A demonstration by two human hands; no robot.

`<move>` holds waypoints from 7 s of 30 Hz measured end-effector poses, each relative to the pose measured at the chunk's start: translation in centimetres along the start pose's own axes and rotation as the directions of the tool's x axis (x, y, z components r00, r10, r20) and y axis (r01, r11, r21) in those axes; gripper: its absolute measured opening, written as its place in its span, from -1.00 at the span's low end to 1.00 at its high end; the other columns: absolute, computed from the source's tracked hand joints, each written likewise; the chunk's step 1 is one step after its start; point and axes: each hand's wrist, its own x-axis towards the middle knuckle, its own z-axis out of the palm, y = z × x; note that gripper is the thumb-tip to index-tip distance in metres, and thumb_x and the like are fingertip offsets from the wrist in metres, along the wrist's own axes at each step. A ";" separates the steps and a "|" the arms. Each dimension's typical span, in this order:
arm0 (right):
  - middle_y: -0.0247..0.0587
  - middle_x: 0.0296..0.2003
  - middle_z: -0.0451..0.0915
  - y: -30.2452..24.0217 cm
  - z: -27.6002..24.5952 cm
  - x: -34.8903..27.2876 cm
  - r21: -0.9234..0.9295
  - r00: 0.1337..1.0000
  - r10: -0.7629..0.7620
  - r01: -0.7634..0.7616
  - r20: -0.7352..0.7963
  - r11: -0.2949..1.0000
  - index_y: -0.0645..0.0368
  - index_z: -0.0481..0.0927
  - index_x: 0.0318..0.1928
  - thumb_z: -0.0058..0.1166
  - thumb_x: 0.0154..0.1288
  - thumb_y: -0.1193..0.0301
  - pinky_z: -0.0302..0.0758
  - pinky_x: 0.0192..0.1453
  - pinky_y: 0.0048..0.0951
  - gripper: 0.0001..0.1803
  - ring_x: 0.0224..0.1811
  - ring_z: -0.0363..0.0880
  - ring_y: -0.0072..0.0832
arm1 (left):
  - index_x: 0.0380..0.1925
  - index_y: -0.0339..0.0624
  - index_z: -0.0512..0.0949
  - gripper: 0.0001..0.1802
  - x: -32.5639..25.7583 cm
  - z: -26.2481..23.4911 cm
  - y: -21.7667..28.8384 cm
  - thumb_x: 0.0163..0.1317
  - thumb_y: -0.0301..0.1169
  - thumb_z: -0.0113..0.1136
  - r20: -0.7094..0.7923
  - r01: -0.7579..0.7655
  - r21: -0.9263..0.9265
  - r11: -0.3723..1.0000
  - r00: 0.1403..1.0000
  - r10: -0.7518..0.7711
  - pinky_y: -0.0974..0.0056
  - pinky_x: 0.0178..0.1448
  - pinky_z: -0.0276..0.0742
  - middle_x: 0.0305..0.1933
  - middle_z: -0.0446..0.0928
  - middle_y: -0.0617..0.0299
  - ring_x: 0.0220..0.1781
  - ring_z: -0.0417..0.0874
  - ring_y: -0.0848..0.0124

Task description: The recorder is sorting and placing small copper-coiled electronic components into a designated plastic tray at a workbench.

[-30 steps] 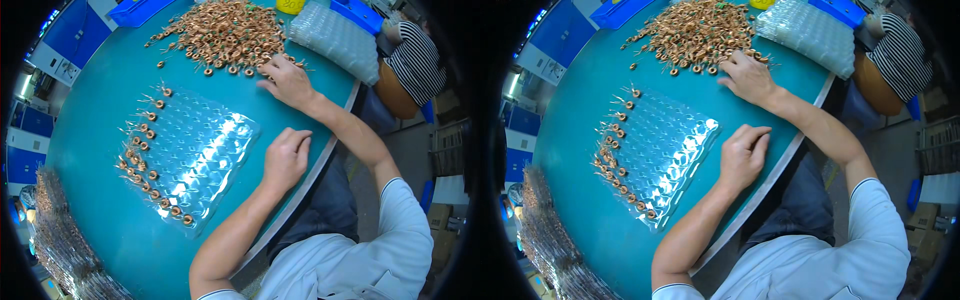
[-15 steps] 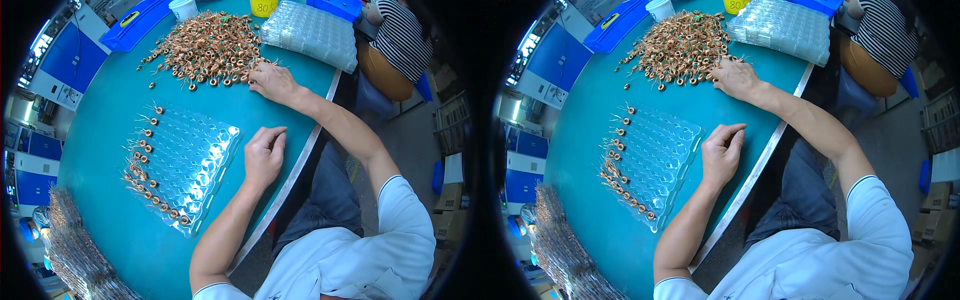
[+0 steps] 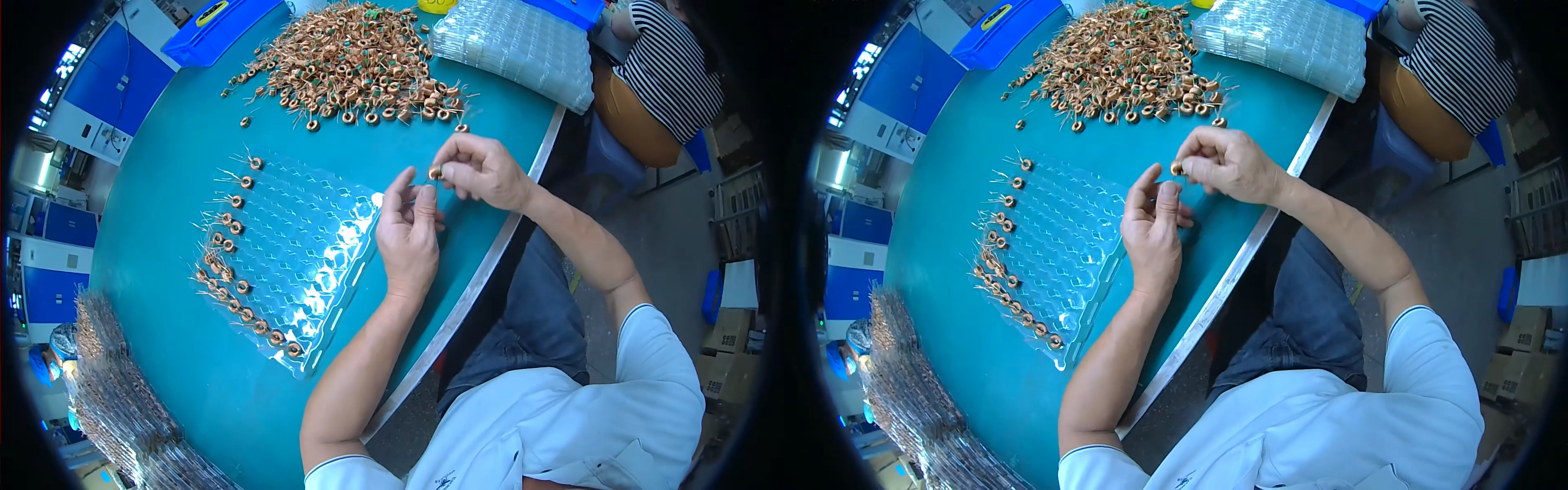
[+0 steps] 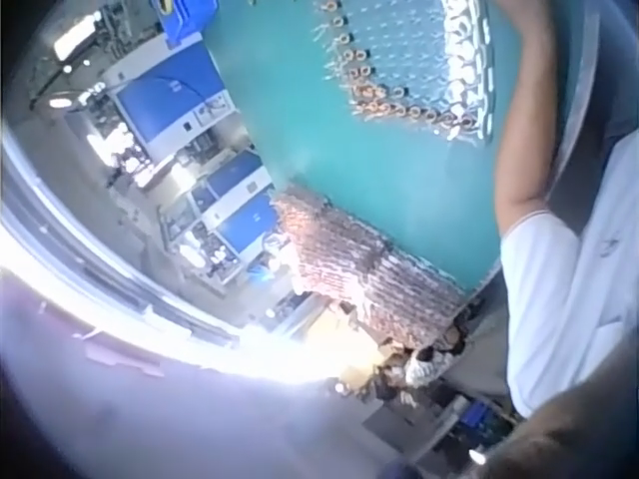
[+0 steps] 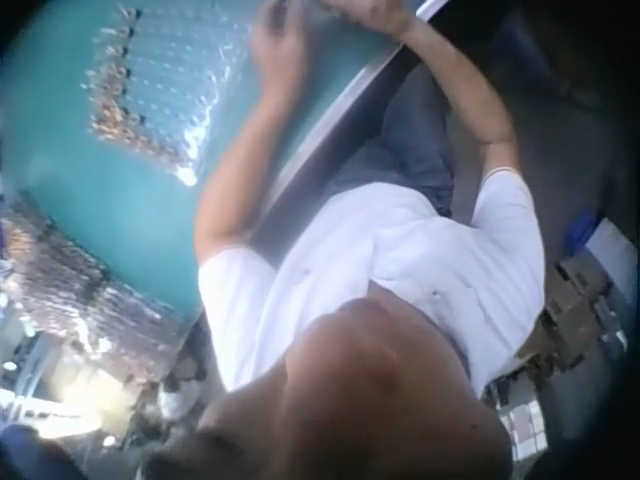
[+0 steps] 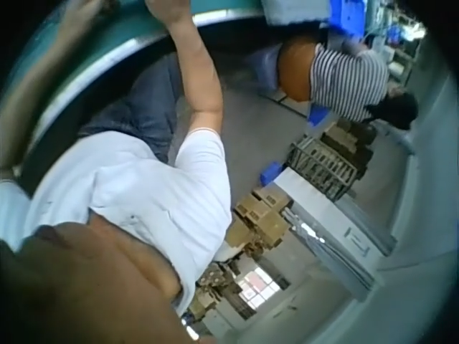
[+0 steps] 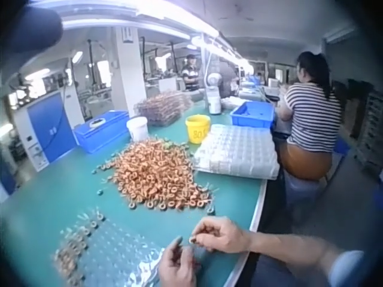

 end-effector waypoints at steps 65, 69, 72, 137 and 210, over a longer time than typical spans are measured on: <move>-0.35 -0.42 0.58 3.5 -3.0 -4.6 0.239 0.996 -0.090 0.084 0.014 0.967 0.22 0.46 -0.12 0.40 0.17 0.46 0.43 -0.48 -0.67 -0.63 -0.49 0.52 -0.76 | -0.11 -0.29 0.68 -0.74 -0.8 2.4 0.4 0.33 -0.33 0.29 0.104 0.068 0.248 0.966 0.990 -0.096 0.46 -0.37 0.47 -0.18 0.65 0.22 -0.44 0.52 0.59; -0.36 -0.42 0.58 3.7 -3.2 -4.6 0.217 0.996 -0.078 0.067 0.041 0.974 0.22 0.46 -0.12 0.41 0.16 0.47 0.44 -0.48 -0.67 -0.63 -0.48 0.53 -0.77 | -0.11 -0.30 0.68 -0.74 -0.7 2.5 0.3 0.33 -0.34 0.29 0.110 0.079 0.268 0.960 0.988 -0.112 0.45 -0.38 0.47 -0.26 0.66 0.24 -0.45 0.52 0.59; -0.32 -0.39 0.56 3.8 -3.1 -4.6 0.169 0.995 -0.076 0.065 0.058 0.983 0.19 0.47 -0.09 0.37 0.16 0.57 0.44 -0.50 -0.65 -0.63 -0.51 0.53 -0.73 | -0.16 -0.32 0.68 -0.76 -0.7 2.3 -0.1 0.34 -0.35 0.27 0.134 0.044 0.208 0.977 0.988 -0.073 0.46 -0.39 0.45 -0.34 0.65 0.26 -0.46 0.51 0.59; -0.37 -0.52 0.55 2.6 -3.8 -5.3 -0.222 0.983 -0.184 0.184 0.021 0.958 0.26 0.55 -0.17 0.38 0.17 0.44 0.34 -0.49 -0.60 -0.70 -0.55 0.45 -0.75 | -0.10 -0.20 0.58 -0.79 -1.0 3.1 -1.4 0.27 -0.50 0.31 0.058 -0.216 0.231 0.949 0.976 0.209 0.44 -0.13 0.53 -0.07 0.55 0.20 -0.17 0.58 0.51; -0.42 -0.54 0.55 -4.3 4.5 12.5 -0.238 0.975 -0.111 0.155 0.190 0.959 0.19 0.63 -0.37 0.13 0.35 0.33 0.34 -0.54 -0.60 -0.79 -0.57 0.43 -0.74 | 0.19 -0.43 0.42 -0.55 0.7 -2.5 0.8 0.39 -0.39 0.19 0.033 0.037 0.021 0.999 0.999 -0.037 0.40 -0.24 0.54 -0.24 0.63 0.20 -0.35 0.59 0.53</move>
